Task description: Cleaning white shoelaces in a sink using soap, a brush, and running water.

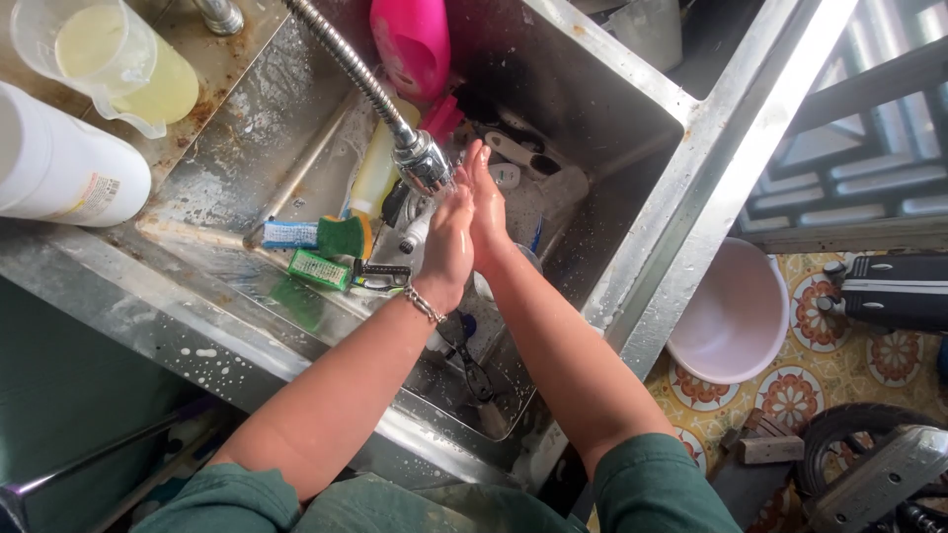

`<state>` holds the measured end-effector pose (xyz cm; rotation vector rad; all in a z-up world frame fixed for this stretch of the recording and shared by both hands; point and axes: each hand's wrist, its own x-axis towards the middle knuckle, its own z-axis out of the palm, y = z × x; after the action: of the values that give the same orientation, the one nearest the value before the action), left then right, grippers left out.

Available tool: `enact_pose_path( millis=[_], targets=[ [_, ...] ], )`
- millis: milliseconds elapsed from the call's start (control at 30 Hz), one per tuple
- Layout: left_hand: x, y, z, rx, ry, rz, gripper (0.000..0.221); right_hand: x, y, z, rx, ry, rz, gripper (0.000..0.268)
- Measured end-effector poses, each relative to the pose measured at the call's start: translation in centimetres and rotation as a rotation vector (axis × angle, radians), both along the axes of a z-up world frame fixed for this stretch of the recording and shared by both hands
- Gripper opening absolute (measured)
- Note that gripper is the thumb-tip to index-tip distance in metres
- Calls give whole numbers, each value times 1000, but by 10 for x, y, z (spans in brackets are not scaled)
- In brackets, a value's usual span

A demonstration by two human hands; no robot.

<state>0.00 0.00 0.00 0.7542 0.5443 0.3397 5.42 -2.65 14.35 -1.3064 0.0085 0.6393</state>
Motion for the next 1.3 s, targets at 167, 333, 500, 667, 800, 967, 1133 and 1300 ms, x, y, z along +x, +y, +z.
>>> enact_pose_path(
  millis=[167, 333, 500, 667, 800, 967, 1133, 1300],
  targets=[
    [27, 64, 24, 34, 49, -51, 65, -61, 7, -47, 34, 181, -30, 58],
    [1, 4, 61, 71, 95, -59, 65, -54, 13, 8, -84, 127, 18, 76],
    [31, 44, 92, 111, 126, -75, 65, -43, -7, -52, -49, -357, 171, 72],
    [3, -17, 130, 177, 186, -95, 67, 28, -4, -9, -413, -120, 114, 104],
    [25, 35, 150, 195, 212, -96, 68, -38, 13, 36, -135, -139, 119, 67],
    [-3, -8, 179, 235, 284, -125, 71, 46, -16, -48, -302, -277, 230, 80],
    [28, 39, 150, 569, 426, -6, 60, -15, 4, -74, -126, -99, 81, 54],
    [27, 55, 144, 451, 400, 47, 75, -10, -10, -17, 13, -204, 116, 46]
  ],
)
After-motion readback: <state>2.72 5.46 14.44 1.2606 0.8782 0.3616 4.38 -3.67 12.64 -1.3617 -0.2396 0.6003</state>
